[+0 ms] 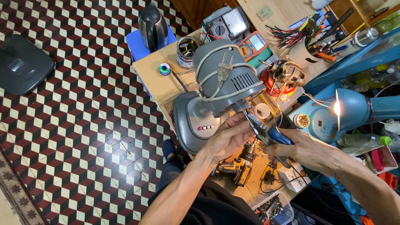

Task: The person assembles a table fan by attaching the fan blade and front grille to the motor shaft. They use pliers to secure a small metal piece on the shaft, then place the fan blade and grille onto the motor, aligning and tightening the components by hand.

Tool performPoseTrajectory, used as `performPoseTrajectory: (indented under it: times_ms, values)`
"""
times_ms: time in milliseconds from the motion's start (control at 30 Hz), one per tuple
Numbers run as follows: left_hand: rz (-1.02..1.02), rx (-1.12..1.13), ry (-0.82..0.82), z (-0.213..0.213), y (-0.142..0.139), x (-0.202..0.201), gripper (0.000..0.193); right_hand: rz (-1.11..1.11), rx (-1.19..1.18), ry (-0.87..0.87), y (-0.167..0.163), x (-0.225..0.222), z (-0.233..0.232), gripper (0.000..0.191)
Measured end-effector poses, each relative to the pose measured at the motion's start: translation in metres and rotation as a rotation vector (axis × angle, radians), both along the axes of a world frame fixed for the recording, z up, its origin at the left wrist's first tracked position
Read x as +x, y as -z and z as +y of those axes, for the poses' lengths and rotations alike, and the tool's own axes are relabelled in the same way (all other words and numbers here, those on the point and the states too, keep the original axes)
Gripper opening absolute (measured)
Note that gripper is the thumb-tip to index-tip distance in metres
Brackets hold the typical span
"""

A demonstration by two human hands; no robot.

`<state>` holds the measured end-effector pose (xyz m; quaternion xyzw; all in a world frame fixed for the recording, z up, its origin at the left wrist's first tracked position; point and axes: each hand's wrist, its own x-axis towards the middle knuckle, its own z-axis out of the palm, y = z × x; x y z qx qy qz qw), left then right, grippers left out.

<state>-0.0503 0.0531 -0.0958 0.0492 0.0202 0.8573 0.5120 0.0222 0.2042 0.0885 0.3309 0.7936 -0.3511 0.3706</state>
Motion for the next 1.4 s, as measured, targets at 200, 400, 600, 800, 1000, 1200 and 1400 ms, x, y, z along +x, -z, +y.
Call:
performPoseTrajectory:
  times_ms: [200, 400, 600, 800, 1000, 1200, 1400]
  values:
    - [0.016, -0.051, 0.021, -0.01, -0.008, -0.002, 0.034, 0.28, -0.417, 0.043, 0.005, 0.025, 0.006, 0.045]
    - [-0.039, -0.032, 0.001, -0.018, -0.025, 0.006, 0.034, 0.314, -0.317, 0.256, 0.025, 0.066, -0.004, 0.037]
    - [-0.003, -0.19, -0.021, -0.019, -0.019, 0.011, 0.03, 0.534, -0.557, 0.691, 0.056, 0.104, -0.021, 0.036]
    - [-0.116, -0.22, -0.03, -0.018, -0.011, 0.018, 0.02, 0.527, -0.563, 0.867, 0.084, 0.128, -0.03, 0.036]
    - [-0.219, -0.2, -0.009, -0.02, -0.022, 0.024, 0.016, 0.529, -0.382, 0.929, 0.159, 0.173, -0.025, 0.029]
    - [-0.11, -0.462, -0.104, -0.036, -0.056, 0.042, 0.024, 0.653, -0.093, 1.565, 0.28, 0.245, -0.054, 0.017]
    - [0.15, -0.819, -0.212, -0.041, -0.092, 0.057, 0.025, 0.115, 0.412, 1.268, 0.316, 0.266, -0.08, 0.029]
